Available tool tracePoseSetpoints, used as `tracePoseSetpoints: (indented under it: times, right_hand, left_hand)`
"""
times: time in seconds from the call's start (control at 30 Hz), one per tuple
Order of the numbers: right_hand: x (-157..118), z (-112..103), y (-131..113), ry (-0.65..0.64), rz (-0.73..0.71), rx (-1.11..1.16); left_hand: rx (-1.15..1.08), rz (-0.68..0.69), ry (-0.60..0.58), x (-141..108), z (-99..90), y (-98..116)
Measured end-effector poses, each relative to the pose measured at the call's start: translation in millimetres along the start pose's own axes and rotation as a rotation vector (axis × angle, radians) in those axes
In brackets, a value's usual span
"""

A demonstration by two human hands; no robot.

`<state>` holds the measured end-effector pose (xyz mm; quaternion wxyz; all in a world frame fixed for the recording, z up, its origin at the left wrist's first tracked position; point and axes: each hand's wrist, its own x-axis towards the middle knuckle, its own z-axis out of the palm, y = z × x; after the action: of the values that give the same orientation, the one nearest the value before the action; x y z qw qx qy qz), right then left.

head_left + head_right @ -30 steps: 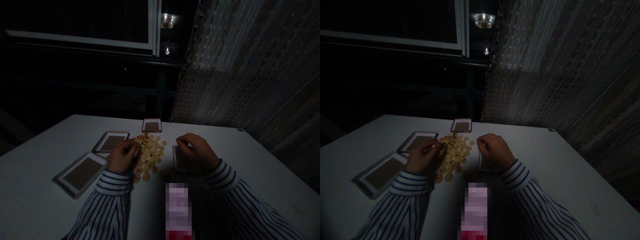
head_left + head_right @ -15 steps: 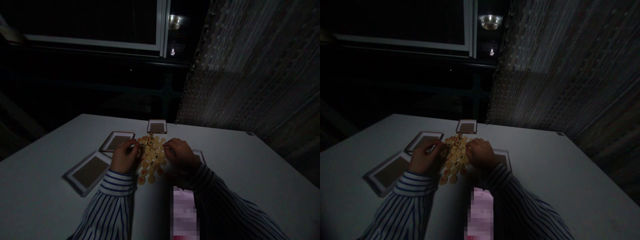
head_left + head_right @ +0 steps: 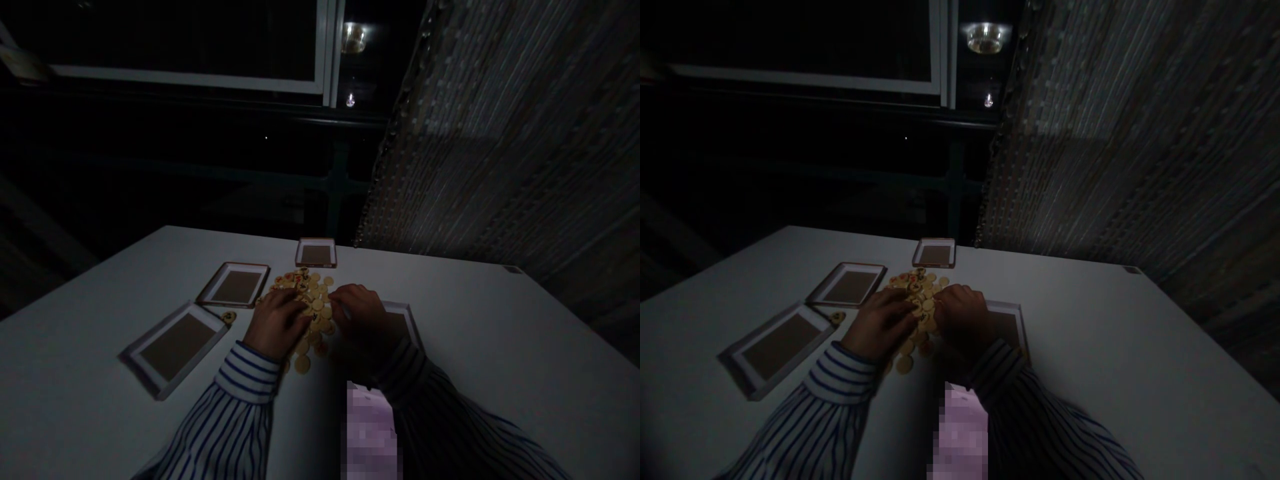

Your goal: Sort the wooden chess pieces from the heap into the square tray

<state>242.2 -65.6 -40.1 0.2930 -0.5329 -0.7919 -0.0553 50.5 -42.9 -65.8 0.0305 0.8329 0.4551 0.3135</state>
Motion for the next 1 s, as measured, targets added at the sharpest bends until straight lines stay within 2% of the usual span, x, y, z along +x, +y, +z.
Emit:
tracePoseSetpoints:
  times: [0.23,0.43,0.73,1.0]
  right_hand:
    - [-3,4,0,-0.006,-0.019,0.006]
    - [-4,3,-4,-0.018,-0.014,0.018]
    - [-5,-4,-10,-0.038,-0.008,0.014]
    - [-5,-4,-10,-0.055,-0.004,0.004]
  left_hand:
    - [0.107,0.106,-0.085,-2,10.0,2]
    - [0.140,0.101,-0.103,-1,15.9,-1]
    - [0.124,0.084,-0.112,-2,12.7,3]
    - [0.084,0.099,-0.110,-1,15.6,-2]
